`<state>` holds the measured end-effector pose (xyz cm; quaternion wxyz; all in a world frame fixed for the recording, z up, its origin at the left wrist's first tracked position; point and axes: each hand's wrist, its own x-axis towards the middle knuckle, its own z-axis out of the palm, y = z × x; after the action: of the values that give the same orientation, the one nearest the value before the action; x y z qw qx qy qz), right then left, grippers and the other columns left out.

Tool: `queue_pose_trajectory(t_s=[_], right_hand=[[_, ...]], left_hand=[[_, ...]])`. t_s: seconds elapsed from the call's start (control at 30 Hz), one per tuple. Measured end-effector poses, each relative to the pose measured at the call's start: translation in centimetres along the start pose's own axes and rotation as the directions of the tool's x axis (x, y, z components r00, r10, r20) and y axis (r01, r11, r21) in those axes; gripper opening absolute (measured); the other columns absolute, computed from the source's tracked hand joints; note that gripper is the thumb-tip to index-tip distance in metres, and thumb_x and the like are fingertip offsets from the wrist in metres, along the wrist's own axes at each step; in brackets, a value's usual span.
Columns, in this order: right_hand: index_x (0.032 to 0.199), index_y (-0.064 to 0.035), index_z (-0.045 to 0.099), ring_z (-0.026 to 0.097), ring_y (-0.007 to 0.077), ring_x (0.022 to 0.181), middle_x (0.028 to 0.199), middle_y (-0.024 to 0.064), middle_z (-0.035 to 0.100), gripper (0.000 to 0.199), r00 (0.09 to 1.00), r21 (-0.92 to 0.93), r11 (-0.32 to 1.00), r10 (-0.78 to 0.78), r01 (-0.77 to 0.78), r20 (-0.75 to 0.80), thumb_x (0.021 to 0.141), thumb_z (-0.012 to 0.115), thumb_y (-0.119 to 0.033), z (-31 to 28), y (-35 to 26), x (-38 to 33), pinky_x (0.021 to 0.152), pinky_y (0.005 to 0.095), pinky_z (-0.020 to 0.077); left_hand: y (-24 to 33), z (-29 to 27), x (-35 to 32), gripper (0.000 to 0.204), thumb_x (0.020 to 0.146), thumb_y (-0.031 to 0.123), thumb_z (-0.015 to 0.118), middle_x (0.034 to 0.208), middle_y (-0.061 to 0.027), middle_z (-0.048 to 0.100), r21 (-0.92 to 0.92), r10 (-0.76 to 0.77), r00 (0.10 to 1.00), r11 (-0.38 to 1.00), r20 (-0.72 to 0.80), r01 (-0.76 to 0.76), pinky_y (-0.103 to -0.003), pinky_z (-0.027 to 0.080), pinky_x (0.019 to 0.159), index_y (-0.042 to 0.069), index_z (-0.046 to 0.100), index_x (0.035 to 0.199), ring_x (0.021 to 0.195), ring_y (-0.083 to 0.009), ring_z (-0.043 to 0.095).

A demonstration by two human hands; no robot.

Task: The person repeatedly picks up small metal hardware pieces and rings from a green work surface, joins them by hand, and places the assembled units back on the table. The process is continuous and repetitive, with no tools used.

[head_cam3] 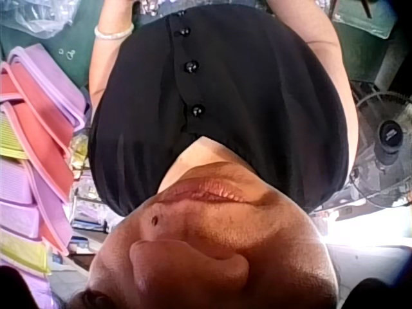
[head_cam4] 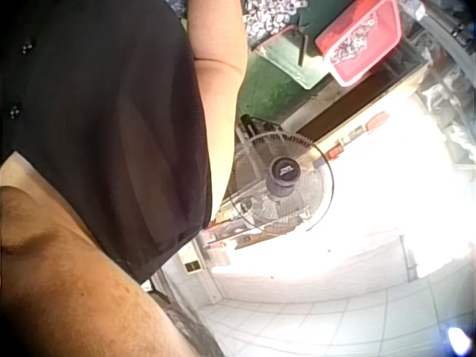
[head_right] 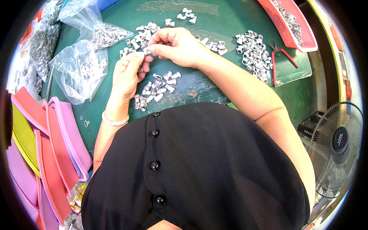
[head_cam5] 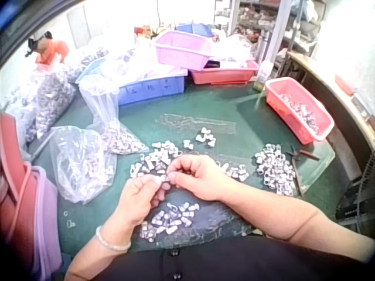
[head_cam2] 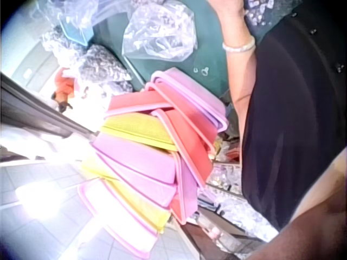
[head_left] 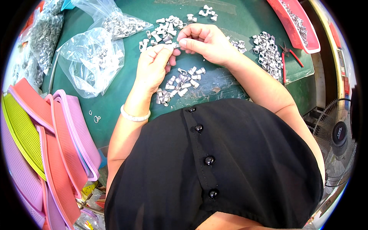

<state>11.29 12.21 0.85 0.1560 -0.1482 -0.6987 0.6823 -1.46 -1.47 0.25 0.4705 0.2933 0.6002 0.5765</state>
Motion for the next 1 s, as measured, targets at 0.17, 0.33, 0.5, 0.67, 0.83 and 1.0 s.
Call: queue_pose_trajectory(t_s=[0.17, 0.33, 0.5, 0.67, 0.83, 1.0], right_hand=[[0.094, -0.0015, 0.059, 0.053, 0.0046, 0.076, 0.082, -0.0013, 0.059, 0.011, 0.996, -0.063, 0.994, -0.087, 0.088, 0.018, 0.085, 0.059, -0.008, -0.23, 0.53, 0.12, 0.069, 0.0204, 0.0441], [0.097, -0.0012, 0.058, 0.054, 0.0061, 0.082, 0.089, 0.0002, 0.059, 0.015, 0.990, -0.108, 0.984, -0.139, 0.141, 0.026, 0.083, 0.060, -0.004, -0.43, 0.68, 0.17, 0.075, 0.0217, 0.0446], [0.099, -0.0010, 0.058, 0.055, 0.0081, 0.083, 0.092, 0.0008, 0.059, 0.019, 0.966, -0.280, 0.926, -0.258, 0.252, 0.018, 0.081, 0.061, -0.002, -0.34, 0.27, 0.05, 0.078, 0.0233, 0.0452], [0.100, -0.0015, 0.057, 0.056, 0.0095, 0.082, 0.092, 0.0023, 0.060, 0.020, 0.930, -0.372, 0.859, -0.367, 0.352, 0.032, 0.080, 0.061, -0.001, -0.42, 0.44, 0.10, 0.076, 0.0245, 0.0465], [0.099, -0.0018, 0.058, 0.057, 0.0111, 0.079, 0.090, 0.0035, 0.060, 0.021, 0.908, -0.421, 0.818, -0.416, 0.393, 0.039, 0.078, 0.061, -0.001, -0.45, 0.49, 0.15, 0.073, 0.0251, 0.0476], [0.098, -0.0018, 0.058, 0.058, 0.0120, 0.077, 0.088, 0.0043, 0.061, 0.021, 0.902, -0.439, 0.803, -0.430, 0.403, 0.040, 0.078, 0.062, -0.001, -0.39, 0.31, 0.13, 0.072, 0.0254, 0.0479]], left_hand=[[-0.04, 0.03, 0.04, 0.020, 0.090, 0.018, 0.052, 0.065, 0.0031, 0.054, 0.000, 0.011, 1.000, 1.000, 0.005, -0.011, -0.017, 0.035, 0.051, 0.004, 0.065, 0.085, 0.056, -0.0031, 0.043], [-0.40, 0.03, 0.17, 0.016, 0.088, 0.016, 0.057, 0.067, 0.0024, 0.055, 0.013, 0.053, 0.999, 0.999, -0.001, -0.053, -0.017, 0.036, 0.051, 0.003, 0.064, 0.091, 0.056, -0.0030, 0.044], [-0.73, 0.06, 0.29, 0.019, 0.087, 0.016, 0.058, 0.068, 0.0021, 0.056, 0.037, 0.083, 0.996, 0.996, -0.026, -0.082, -0.017, 0.037, 0.050, 0.001, 0.062, 0.099, 0.056, -0.0027, 0.045], [-0.94, 0.14, 0.37, 0.020, 0.087, 0.015, 0.059, 0.068, 0.0018, 0.056, 0.043, 0.101, 0.994, 0.994, -0.042, -0.099, -0.017, 0.037, 0.050, 0.000, 0.061, 0.100, 0.056, -0.0026, 0.046], [-0.96, 0.15, 0.38, 0.018, 0.086, 0.014, 0.059, 0.068, 0.0018, 0.056, 0.054, 0.113, 0.993, 0.992, -0.044, -0.110, -0.017, 0.037, 0.050, 0.001, 0.061, 0.098, 0.054, -0.0024, 0.045], [-0.81, 0.16, 0.31, 0.016, 0.086, 0.014, 0.059, 0.068, 0.0020, 0.056, 0.050, 0.095, 0.994, 0.994, -0.044, -0.093, -0.017, 0.036, 0.050, 0.001, 0.062, 0.096, 0.054, -0.0024, 0.045]])
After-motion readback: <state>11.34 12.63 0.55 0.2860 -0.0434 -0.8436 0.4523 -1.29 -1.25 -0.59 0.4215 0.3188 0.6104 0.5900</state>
